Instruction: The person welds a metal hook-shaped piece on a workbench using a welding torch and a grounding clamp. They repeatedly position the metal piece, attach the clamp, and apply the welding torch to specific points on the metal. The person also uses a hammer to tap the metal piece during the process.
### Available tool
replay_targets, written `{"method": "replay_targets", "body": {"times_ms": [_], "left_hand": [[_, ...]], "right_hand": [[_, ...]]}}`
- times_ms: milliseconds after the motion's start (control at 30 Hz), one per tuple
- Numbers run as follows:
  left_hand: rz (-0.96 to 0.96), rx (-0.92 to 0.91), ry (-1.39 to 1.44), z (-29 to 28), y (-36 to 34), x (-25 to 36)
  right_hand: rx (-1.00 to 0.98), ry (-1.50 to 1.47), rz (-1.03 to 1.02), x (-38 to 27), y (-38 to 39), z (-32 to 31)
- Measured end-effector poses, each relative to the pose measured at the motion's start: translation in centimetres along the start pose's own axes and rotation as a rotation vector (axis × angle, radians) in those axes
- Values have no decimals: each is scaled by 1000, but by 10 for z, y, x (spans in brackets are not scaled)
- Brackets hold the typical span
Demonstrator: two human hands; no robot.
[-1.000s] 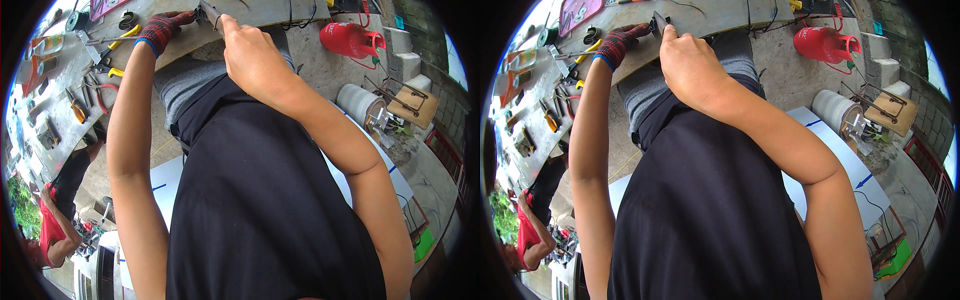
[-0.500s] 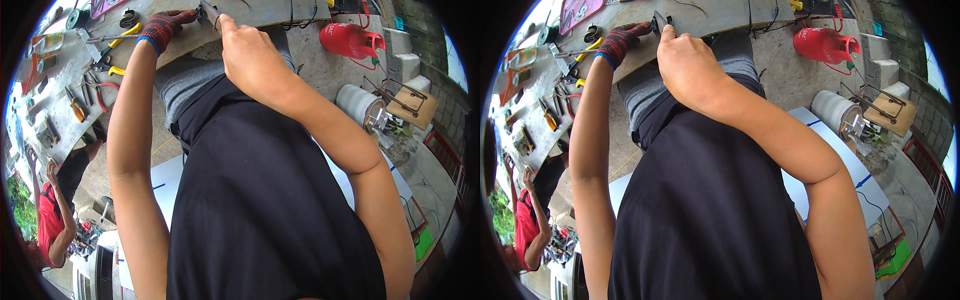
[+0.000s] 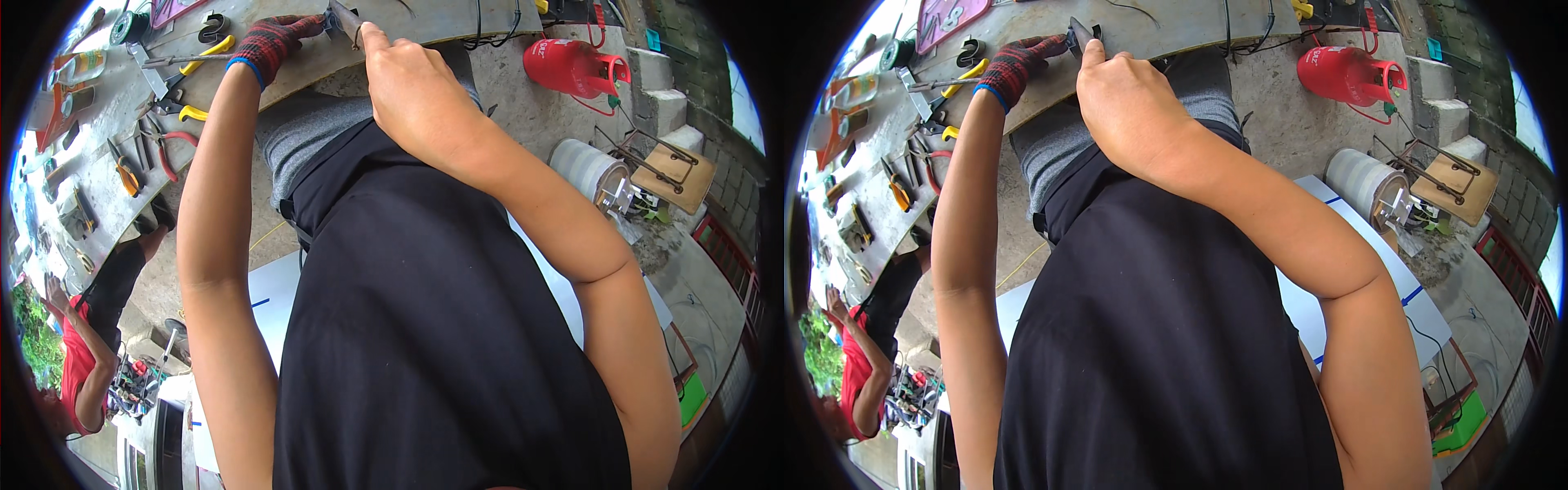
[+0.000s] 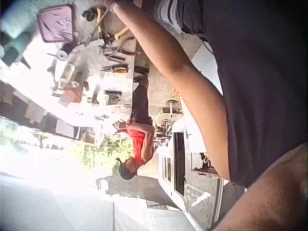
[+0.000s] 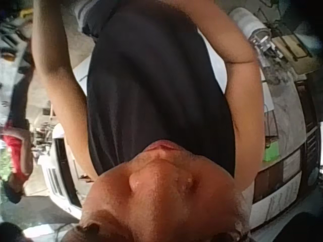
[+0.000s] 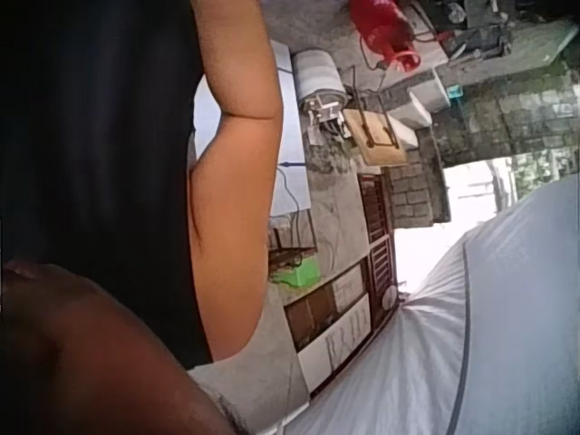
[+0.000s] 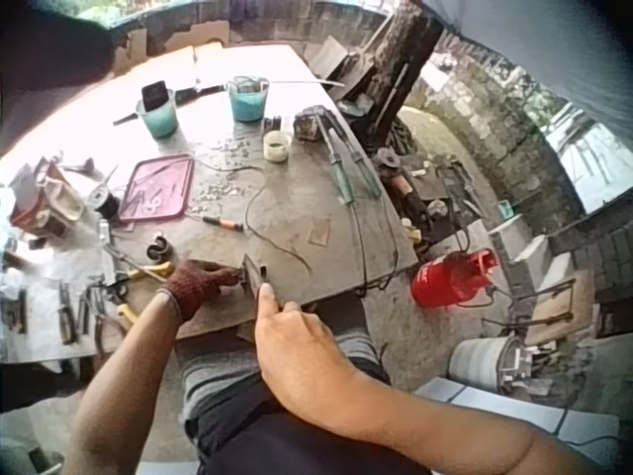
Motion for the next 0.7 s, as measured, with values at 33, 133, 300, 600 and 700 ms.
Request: {"method": "replay_targets", "body": {"times_ms": [33,133,300,600,700], "left_hand": [[-5,9,16,-1,-1,-1],[-18,35,41,-5,-7,-8],[2,23,153,-4,-10,-15],[-20,30,-10,-4,0,-6],[-5,18,57,-3,0,-5]], "right_hand": [[-5,0,7,1,1,1],[19,10,-13,0,3,3],[22,66,-37,-2,8,8],[36,22,3,5,10,10],[36,9,21,6,12,11]]}}
Point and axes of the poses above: each hand's wrist, its own y-axis away from the middle knuckle, its own z-axis out of the palm, x = y × z, the point moved 8 cm from there along -y, towards the middle knuckle, and after that the axes turned 1 degree about -y, right-handed, at the moved point
